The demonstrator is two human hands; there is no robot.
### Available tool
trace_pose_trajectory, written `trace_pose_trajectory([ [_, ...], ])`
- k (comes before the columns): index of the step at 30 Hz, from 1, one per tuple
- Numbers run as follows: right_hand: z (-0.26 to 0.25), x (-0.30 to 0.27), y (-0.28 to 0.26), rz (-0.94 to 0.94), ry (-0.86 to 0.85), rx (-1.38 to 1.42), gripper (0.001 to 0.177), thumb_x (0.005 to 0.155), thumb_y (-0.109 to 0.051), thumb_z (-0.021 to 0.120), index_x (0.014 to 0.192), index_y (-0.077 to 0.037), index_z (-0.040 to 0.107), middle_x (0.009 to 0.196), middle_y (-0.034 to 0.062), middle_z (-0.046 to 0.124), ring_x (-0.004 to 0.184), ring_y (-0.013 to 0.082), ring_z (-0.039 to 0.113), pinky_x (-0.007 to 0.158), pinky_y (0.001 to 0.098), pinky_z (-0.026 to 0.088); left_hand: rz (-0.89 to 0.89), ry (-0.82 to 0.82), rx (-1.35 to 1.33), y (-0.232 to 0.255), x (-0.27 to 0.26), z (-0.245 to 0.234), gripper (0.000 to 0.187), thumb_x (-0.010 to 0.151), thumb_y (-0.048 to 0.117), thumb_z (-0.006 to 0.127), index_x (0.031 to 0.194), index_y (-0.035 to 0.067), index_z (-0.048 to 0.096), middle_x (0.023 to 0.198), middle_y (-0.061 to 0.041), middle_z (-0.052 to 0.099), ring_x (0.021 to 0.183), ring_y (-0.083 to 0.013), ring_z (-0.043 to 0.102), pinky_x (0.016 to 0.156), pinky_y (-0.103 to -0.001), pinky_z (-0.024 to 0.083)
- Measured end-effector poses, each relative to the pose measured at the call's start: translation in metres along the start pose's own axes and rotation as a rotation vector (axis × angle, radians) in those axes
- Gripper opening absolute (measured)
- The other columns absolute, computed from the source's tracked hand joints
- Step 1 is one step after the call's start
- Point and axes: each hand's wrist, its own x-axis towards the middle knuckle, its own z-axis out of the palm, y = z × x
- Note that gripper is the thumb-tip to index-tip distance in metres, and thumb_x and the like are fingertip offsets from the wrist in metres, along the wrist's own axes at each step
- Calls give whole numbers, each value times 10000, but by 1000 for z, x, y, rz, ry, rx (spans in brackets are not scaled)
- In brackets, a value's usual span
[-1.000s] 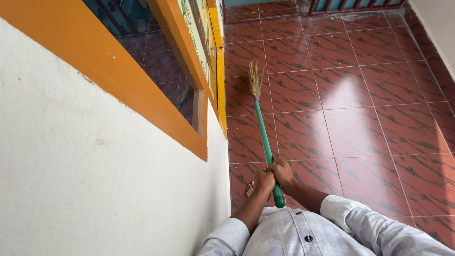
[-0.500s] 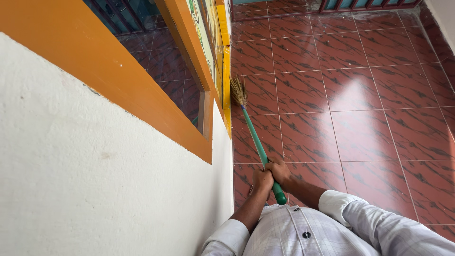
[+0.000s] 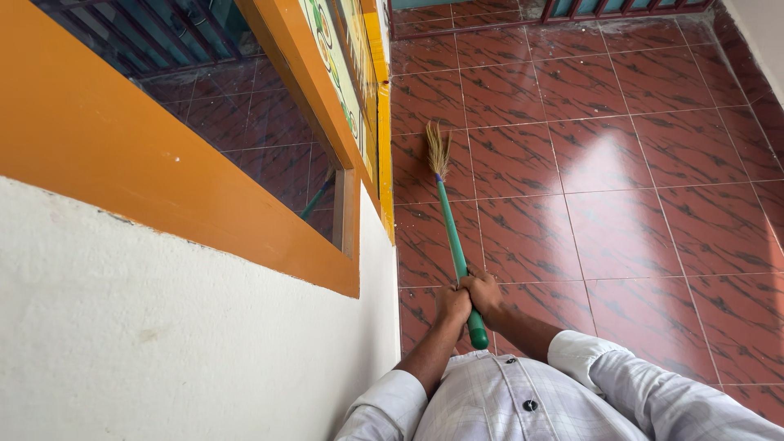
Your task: The person sweeps debris along a tiled corridor using a broom.
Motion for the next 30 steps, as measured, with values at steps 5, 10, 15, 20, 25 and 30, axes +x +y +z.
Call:
trace_pose_trajectory([
  [5,4,13,-8,-56,-22,-73,274,780,-143,633,984,37,660,818,135,625,750,224,601,691,393,498,-16,19,58,15,6,-3,263,909,144,568,812,-76,676,703,-121,647,599,-167,618,511,-370,457],
  [10,11,19,-27,-37,-99,-15,273,764,-126,632,1012,-14,650,823,107,611,766,209,601,702,383,506,48,63,76,23,17,-7,266,902,158,549,828,-54,691,720,-118,675,623,-166,654,537,-362,490],
  [15,13,31,-31,93,-151,-16,379,783,-128,607,1161,-153,615,880,102,646,816,201,630,753,387,534,-35,115,51,16,31,-4,273,908,179,554,864,-51,694,751,-119,678,653,-180,670,548,-371,495],
  [20,3,49,-13,48,-173,11,340,783,-126,617,1084,17,683,893,127,645,800,221,623,724,411,528,-6,150,71,-7,55,5,284,873,138,578,815,-127,663,704,-154,652,615,-213,652,498,-409,460],
  [25,-8,60,-15,59,-122,-1,323,783,-137,606,1076,-28,687,895,142,670,792,233,640,722,400,537,18,145,102,-18,79,18,281,868,159,595,773,-98,660,705,-174,678,613,-205,668,496,-407,475],
  [30,-15,53,-40,113,8,6,375,756,-116,637,1129,-91,638,937,123,710,831,221,686,755,375,558,23,109,146,2,82,31,333,917,204,594,796,-95,676,695,-173,670,596,-197,639,487,-403,452],
])
